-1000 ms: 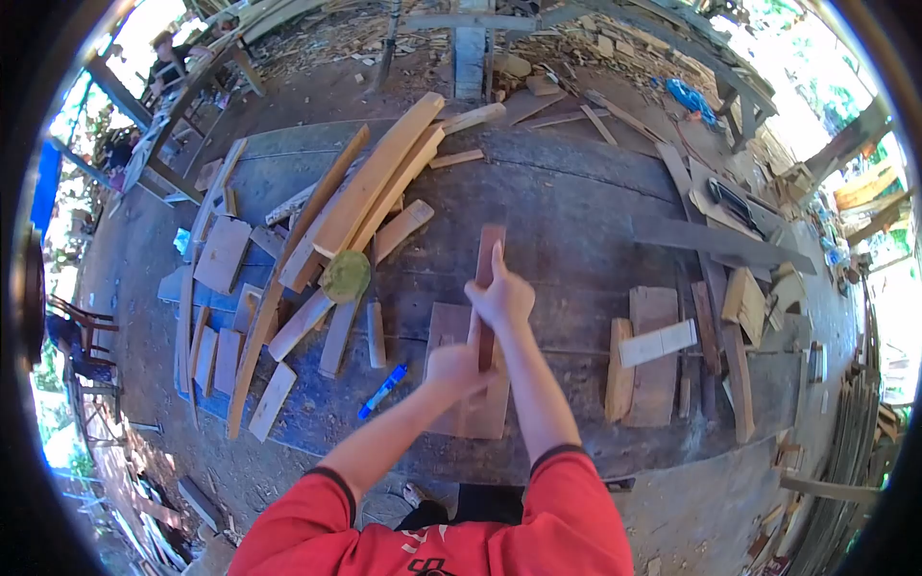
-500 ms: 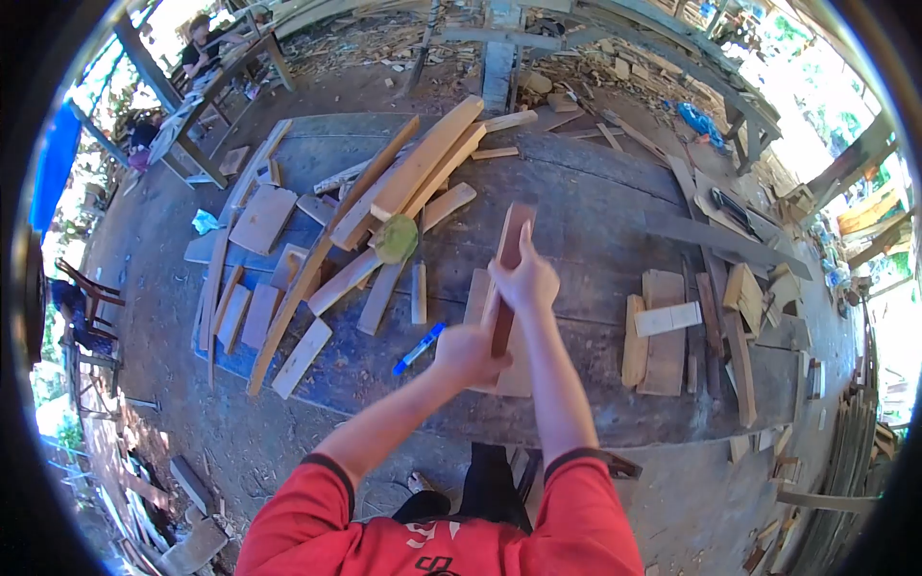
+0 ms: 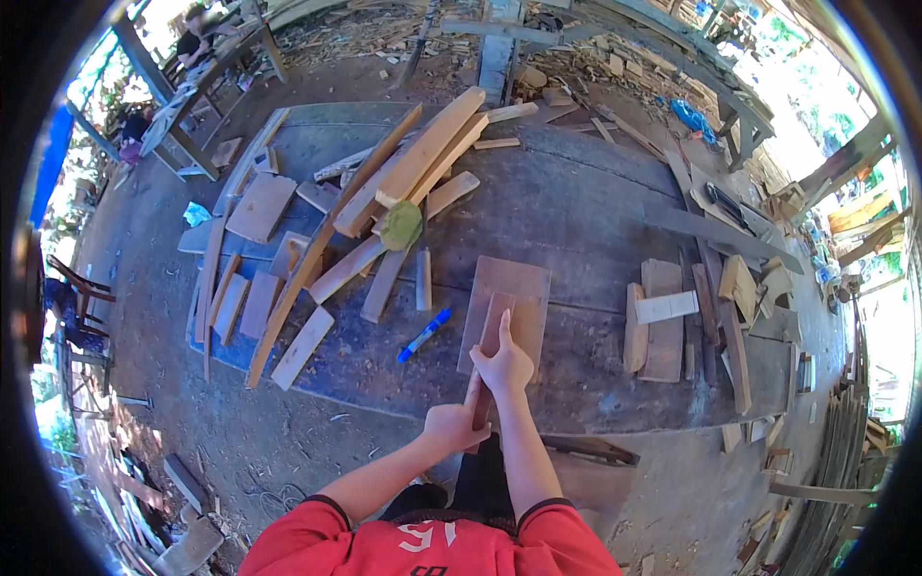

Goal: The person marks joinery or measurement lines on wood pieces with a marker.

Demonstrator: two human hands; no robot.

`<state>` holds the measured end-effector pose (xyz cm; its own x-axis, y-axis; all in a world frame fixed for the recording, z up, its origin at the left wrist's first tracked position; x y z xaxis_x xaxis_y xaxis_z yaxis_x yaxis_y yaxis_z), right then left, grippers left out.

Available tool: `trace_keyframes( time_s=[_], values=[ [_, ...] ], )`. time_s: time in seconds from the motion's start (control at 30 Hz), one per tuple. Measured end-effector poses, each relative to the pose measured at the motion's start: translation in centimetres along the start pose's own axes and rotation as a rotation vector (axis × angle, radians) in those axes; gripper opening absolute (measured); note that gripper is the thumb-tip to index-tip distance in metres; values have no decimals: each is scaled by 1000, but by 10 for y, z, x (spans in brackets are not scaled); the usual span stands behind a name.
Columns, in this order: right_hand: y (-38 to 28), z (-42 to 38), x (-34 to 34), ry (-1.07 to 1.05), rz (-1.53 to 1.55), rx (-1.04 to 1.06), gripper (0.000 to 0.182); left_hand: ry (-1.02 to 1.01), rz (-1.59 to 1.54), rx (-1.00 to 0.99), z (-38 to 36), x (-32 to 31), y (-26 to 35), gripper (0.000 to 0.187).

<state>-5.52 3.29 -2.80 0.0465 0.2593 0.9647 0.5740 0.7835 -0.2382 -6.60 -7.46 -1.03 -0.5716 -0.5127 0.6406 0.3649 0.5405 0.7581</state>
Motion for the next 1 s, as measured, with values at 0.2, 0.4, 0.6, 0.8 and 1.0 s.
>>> trace_keyframes(
  time_s=[0.2, 0.4, 0.6, 0.8, 1.0],
  values=[
    [-16, 160, 17, 68, -41, 72, 84, 34, 31, 45, 96, -8, -16, 99],
    [-43, 331, 26, 84, -133, 142, 85, 16, 149, 117, 251, 47, -22, 97],
    [-59, 287, 80, 38, -65, 86, 85, 22, 145, 100, 214, 71, 7, 93],
    [-43, 131, 39, 91, -41, 137, 87, 67, 153, 9, 55, 26, -3, 98],
    [-37, -5, 11, 44, -16, 116, 89, 54, 67, 6, -77, -3, -7, 98]
  ],
)
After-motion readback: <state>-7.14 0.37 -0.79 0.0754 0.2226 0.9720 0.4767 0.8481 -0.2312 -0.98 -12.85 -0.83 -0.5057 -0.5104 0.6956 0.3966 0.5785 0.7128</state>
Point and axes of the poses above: each hand's wrist, its own z-axis towards the middle knuckle, its own x-axis out of the back of the hand, y = z × x, the point moved 9 cm from there along z, towards the middle knuckle, and after that the axes turned 15 degrees about -z, right-handed, at the moved point
